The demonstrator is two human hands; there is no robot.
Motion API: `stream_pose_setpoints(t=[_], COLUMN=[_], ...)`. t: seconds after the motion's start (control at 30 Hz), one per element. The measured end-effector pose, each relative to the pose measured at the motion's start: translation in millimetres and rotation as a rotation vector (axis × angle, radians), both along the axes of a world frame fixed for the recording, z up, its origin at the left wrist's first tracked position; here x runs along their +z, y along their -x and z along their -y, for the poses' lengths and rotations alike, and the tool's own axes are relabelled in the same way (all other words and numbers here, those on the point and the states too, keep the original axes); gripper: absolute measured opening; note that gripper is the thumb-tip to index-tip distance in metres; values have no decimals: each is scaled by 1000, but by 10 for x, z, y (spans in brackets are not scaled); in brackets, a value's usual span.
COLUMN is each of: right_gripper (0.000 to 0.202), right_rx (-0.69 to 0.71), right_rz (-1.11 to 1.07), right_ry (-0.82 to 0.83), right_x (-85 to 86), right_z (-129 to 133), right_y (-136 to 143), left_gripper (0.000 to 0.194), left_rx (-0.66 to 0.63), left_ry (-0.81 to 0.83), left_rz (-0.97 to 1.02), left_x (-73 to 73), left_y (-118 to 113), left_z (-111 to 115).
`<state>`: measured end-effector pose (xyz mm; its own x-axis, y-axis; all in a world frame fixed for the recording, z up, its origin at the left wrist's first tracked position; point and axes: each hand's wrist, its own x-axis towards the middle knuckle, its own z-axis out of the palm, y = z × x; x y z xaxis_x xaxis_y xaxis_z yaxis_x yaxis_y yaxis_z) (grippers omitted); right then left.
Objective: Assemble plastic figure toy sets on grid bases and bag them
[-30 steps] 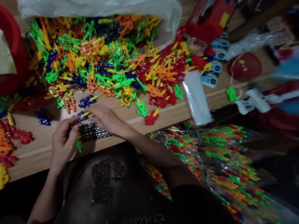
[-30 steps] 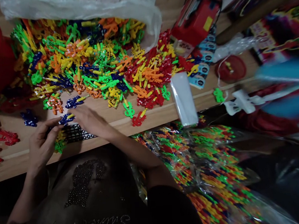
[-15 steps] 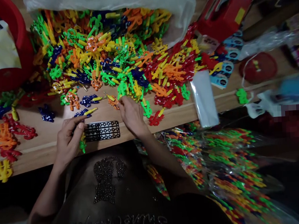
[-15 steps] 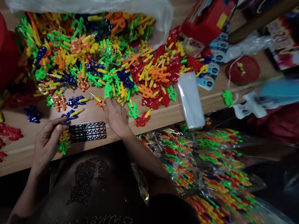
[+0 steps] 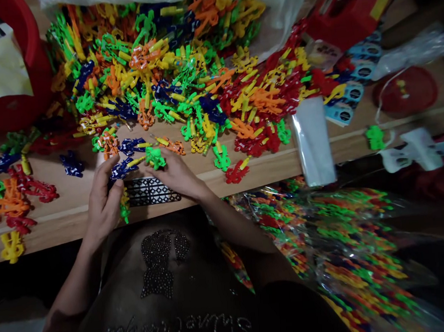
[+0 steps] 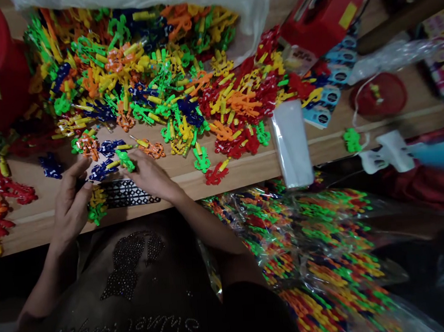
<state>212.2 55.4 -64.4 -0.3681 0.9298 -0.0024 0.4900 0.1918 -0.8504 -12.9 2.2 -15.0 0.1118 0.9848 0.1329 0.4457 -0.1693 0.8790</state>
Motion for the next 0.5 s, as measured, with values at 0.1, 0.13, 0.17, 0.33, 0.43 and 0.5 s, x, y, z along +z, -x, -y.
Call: stream_pose_setpoints(t=[0.1, 0.13, 0.17, 0.33, 0.43, 0.5], right_gripper=[13, 13, 15, 27, 35, 40], right_rx=[76, 99, 121, 208, 221, 205], right_rz=[-114, -113, -96, 77, 167, 197], right_ry=[99, 105, 94, -65, -118, -118], right_x=[-98, -128, -154, -252, -297, -316], right_z=[73, 84, 90, 130, 237, 322], right_y=[276, 352, 414, 581, 668, 741], left_gripper=[48, 49, 49, 51, 52, 54], left_rx=[-37, -48, -56, -88, -122, -137], left_ry=[-20, -24, -25, -32, -74, -115], left_rz=[-44, -55, -62, -83, -111, -125], left_x=[16, 26, 36, 53, 31, 17], left_y=[11, 12, 13, 24, 34, 31], left_z=[-13, -16, -17, -10, -14, -20])
